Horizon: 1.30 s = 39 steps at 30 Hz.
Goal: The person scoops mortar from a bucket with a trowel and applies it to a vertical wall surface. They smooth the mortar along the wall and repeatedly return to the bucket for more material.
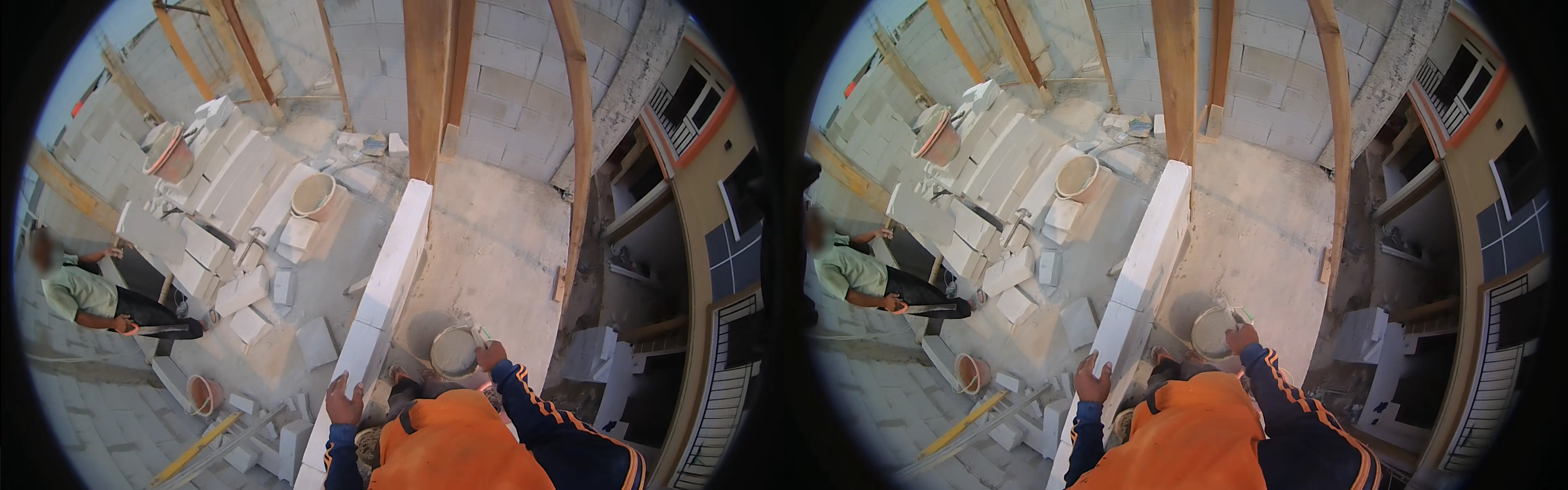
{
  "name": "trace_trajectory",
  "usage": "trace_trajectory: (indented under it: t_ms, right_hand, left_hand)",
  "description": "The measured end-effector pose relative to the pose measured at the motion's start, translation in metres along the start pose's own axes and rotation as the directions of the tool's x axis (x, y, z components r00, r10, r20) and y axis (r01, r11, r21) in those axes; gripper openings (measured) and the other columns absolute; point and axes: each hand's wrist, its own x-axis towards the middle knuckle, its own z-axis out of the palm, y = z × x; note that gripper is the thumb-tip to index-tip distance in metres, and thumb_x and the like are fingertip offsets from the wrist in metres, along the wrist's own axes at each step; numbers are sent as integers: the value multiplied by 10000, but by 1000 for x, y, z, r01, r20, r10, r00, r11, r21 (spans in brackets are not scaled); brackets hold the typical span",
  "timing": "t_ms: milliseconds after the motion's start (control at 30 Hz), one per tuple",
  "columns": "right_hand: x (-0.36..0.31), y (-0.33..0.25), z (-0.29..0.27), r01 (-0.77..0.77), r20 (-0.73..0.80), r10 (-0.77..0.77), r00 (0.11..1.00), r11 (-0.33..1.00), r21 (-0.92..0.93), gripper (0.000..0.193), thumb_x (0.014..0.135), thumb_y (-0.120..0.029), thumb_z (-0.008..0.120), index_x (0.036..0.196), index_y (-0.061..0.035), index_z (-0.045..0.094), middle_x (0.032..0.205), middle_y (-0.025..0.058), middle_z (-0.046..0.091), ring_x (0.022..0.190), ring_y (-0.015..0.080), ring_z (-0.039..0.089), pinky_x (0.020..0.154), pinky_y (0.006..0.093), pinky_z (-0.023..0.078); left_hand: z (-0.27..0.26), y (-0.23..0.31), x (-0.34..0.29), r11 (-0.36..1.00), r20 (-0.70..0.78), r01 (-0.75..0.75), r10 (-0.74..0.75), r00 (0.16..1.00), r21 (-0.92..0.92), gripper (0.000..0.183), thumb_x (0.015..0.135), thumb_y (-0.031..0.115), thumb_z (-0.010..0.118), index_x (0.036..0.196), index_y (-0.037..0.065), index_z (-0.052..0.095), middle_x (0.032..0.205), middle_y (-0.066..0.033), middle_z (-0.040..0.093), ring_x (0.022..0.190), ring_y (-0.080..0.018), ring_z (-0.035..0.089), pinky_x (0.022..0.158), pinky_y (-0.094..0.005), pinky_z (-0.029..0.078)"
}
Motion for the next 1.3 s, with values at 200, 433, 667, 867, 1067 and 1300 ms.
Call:
trace_trajectory:
  t_ms: [200,433,667,867,1067,1300]
  right_hand:
    - [10,-24,3,11,-105,27,994,940,340,270,798,-214,621,858,43,674,595,117,624,487,202,603,541,367,530]
    - [50,-77,-17,183,-175,-124,977,906,382,278,794,-189,628,952,35,669,688,181,654,587,262,643,610,386,532]
    - [160,-144,0,363,-399,-317,860,931,44,398,744,-155,653,1102,20,645,905,247,678,854,402,666,792,400,530]
    - [273,-238,71,382,-374,-310,874,914,134,532,751,-130,654,1230,68,530,1053,258,580,982,420,577,877,463,465]
    - [310,-286,132,387,-355,-293,888,893,231,555,758,-106,660,1247,33,437,1073,276,550,1011,445,552,894,469,445]
    - [335,-298,20,279,-126,-256,959,930,238,403,847,-110,657,1211,10,535,1040,198,640,887,319,652,783,423,516]
  left_hand:
    - [-6,1,42,997,3,-54,54,999,-46,395,805,206,689,1135,-8,651,1060,-239,660,1006,-390,622,904,-424,482]
    - [0,38,111,983,79,-95,109,991,-160,350,830,217,684,1101,-3,672,1008,-221,682,927,-351,668,834,-388,516]
    - [37,90,203,970,220,20,35,975,-243,348,866,218,662,1125,-15,662,1049,-194,691,945,-247,690,842,-334,521]
    - [100,170,321,895,286,133,-6,958,-425,343,891,201,650,1150,-23,643,1039,-170,700,958,-216,689,850,-304,519]
    - [147,227,438,765,351,232,-9,937,-601,402,927,189,616,1214,-89,574,1082,-156,684,984,-171,649,879,-281,496]
    - [218,245,541,691,410,300,-5,912,-658,380,947,189,593,1224,-70,578,1039,-88,680,917,-134,620,793,-257,490]
